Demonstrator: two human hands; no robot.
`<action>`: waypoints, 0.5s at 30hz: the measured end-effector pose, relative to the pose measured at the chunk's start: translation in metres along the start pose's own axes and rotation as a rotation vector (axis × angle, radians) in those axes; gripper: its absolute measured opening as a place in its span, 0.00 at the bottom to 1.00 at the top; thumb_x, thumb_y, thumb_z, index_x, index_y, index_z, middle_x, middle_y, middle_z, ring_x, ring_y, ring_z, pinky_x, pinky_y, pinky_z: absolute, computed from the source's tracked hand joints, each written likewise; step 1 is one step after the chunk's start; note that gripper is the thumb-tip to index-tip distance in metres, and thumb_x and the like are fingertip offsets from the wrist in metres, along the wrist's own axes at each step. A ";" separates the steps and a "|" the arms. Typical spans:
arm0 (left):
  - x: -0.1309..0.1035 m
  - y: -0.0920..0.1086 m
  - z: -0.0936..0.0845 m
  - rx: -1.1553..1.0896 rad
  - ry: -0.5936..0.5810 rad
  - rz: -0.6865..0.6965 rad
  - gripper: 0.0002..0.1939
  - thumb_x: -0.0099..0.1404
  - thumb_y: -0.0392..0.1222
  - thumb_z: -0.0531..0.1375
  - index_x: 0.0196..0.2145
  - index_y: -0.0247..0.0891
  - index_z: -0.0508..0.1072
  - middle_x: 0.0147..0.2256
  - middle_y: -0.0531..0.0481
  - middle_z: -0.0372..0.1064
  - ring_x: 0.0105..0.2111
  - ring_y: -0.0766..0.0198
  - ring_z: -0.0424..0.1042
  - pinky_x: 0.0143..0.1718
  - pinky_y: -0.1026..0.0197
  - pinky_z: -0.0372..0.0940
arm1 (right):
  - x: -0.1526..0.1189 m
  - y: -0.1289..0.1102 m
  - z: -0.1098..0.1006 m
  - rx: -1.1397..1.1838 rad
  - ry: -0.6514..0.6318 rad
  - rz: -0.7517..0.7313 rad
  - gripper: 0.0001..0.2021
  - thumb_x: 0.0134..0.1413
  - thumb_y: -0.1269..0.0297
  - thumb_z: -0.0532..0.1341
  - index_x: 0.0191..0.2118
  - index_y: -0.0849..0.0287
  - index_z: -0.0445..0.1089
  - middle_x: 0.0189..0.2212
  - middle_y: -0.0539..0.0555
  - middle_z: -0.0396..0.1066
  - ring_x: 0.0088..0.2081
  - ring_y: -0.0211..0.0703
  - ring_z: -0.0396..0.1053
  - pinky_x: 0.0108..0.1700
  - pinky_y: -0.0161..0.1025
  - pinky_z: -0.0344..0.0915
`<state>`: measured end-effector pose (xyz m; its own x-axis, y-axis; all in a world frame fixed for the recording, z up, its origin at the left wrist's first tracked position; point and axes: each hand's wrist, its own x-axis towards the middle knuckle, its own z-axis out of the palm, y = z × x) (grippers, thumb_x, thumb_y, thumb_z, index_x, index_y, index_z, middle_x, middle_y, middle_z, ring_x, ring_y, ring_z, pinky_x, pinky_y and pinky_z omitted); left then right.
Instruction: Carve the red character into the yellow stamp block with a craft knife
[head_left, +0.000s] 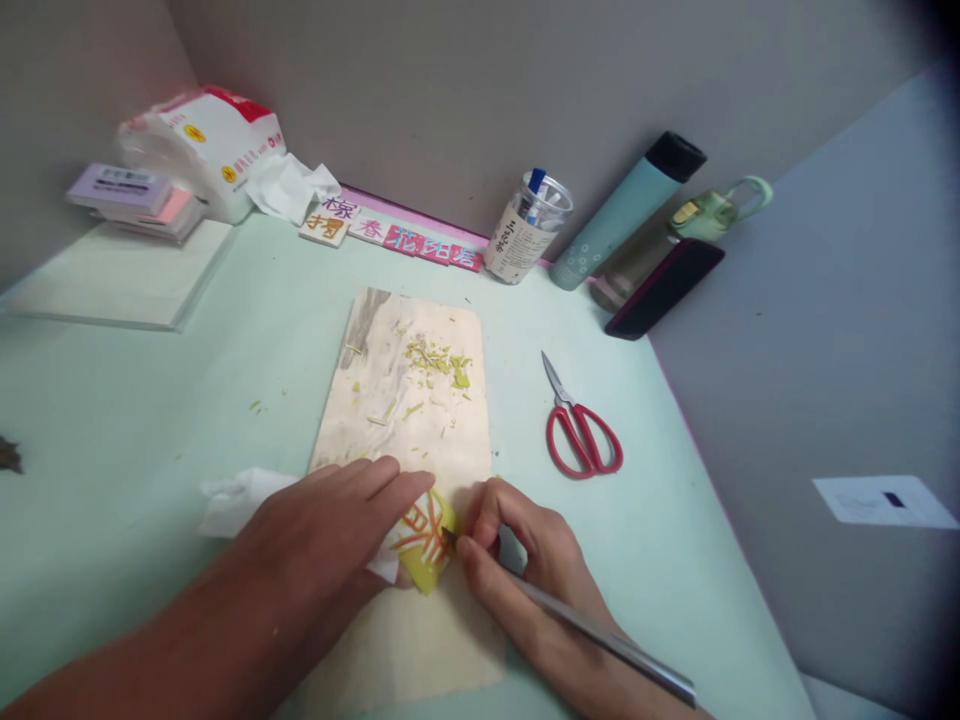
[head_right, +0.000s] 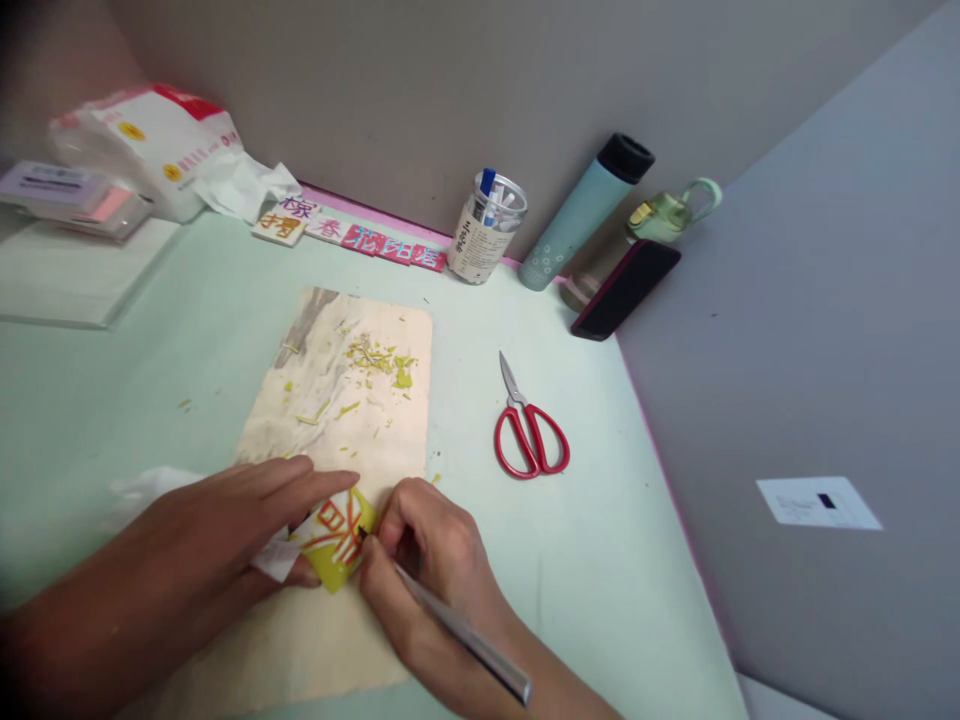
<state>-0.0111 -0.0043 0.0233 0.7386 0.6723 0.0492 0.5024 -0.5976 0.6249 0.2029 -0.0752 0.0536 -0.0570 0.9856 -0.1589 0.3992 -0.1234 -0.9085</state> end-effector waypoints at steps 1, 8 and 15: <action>0.000 0.000 0.000 0.010 0.017 -0.004 0.22 0.66 0.37 0.53 0.56 0.48 0.71 0.47 0.48 0.78 0.45 0.51 0.78 0.46 0.54 0.71 | 0.000 0.000 0.000 -0.001 -0.001 0.000 0.11 0.62 0.68 0.57 0.30 0.53 0.56 0.26 0.46 0.61 0.28 0.38 0.57 0.29 0.36 0.56; 0.001 0.005 -0.003 -0.012 0.021 -0.032 0.19 0.66 0.39 0.54 0.53 0.49 0.73 0.46 0.49 0.79 0.42 0.51 0.78 0.45 0.53 0.72 | -0.001 0.002 -0.001 0.004 -0.009 0.017 0.11 0.62 0.68 0.58 0.29 0.53 0.56 0.25 0.46 0.61 0.27 0.38 0.57 0.28 0.36 0.56; -0.001 0.009 0.001 -0.010 0.056 -0.064 0.20 0.66 0.38 0.53 0.53 0.49 0.73 0.47 0.49 0.79 0.44 0.51 0.78 0.48 0.53 0.72 | -0.001 0.003 0.003 -0.029 0.009 -0.067 0.11 0.63 0.69 0.57 0.30 0.53 0.56 0.27 0.47 0.62 0.27 0.38 0.59 0.28 0.36 0.58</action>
<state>-0.0067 -0.0106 0.0281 0.6785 0.7327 0.0527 0.5428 -0.5484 0.6360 0.2012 -0.0770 0.0499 -0.0767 0.9925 -0.0947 0.4209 -0.0539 -0.9055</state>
